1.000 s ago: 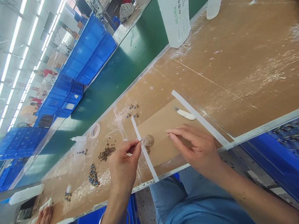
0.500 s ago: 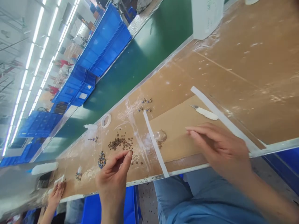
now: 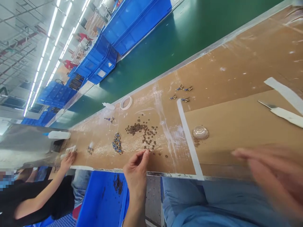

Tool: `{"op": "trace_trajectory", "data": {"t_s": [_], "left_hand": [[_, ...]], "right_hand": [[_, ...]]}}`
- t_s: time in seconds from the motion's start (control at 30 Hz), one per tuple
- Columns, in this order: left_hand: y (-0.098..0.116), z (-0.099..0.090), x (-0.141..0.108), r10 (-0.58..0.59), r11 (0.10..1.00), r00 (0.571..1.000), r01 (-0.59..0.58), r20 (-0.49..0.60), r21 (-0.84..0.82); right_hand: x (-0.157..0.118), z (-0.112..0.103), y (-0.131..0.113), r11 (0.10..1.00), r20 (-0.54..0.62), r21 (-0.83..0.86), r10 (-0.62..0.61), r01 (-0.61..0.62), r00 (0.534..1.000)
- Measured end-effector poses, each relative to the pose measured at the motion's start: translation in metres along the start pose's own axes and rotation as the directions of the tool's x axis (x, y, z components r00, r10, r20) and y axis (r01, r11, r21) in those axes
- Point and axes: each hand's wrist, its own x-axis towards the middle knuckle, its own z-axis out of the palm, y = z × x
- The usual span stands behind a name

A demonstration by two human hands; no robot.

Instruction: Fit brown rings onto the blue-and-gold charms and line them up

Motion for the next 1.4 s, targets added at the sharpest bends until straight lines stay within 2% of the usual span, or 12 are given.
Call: {"op": "trace_trajectory", "data": {"t_s": [0.07,0.1,0.17,0.2,0.27,0.37,0.53,0.83,1.4], "left_hand": [[0.001,0.003,0.001,0.015,1.000,1.000,-0.015,-0.004,0.020],[0.000,0.005,0.002,0.019,0.999,1.000,-0.019,-0.001,0.035],[-0.002,0.007,0.003,0.024,0.998,1.000,-0.025,0.010,0.062],[-0.003,0.009,0.003,0.026,0.997,1.000,-0.027,0.016,0.072],[-0.006,0.011,0.003,0.029,0.996,0.999,-0.031,0.019,0.082],[-0.008,0.013,0.003,0.027,0.996,0.999,-0.029,0.027,0.082],[-0.001,0.014,0.004,-0.016,0.996,0.999,0.013,0.035,0.092],[0.008,0.015,0.009,-0.072,0.992,0.996,0.065,0.054,0.110],[0.011,0.017,0.012,-0.070,0.983,0.997,0.063,0.034,0.170]], "right_hand": [[0.002,0.015,-0.020,0.995,0.109,-0.009,-0.094,0.096,0.990],[0.004,0.025,-0.032,0.995,0.128,0.000,-0.098,0.099,0.987],[0.011,0.044,-0.053,0.995,0.117,0.099,-0.036,0.025,0.992],[0.015,0.053,-0.061,0.988,0.110,0.150,-0.052,0.036,0.993],[0.022,0.068,-0.070,0.974,0.099,0.225,-0.062,0.038,0.993],[0.028,0.079,-0.069,0.967,0.106,0.254,-0.056,0.027,0.993],[0.025,0.083,-0.062,0.975,0.120,0.221,-0.046,0.019,0.992],[0.022,0.084,-0.061,0.959,0.130,0.282,-0.023,-0.015,0.991],[0.025,0.079,-0.059,0.936,0.088,0.347,0.029,-0.058,0.996]]}}
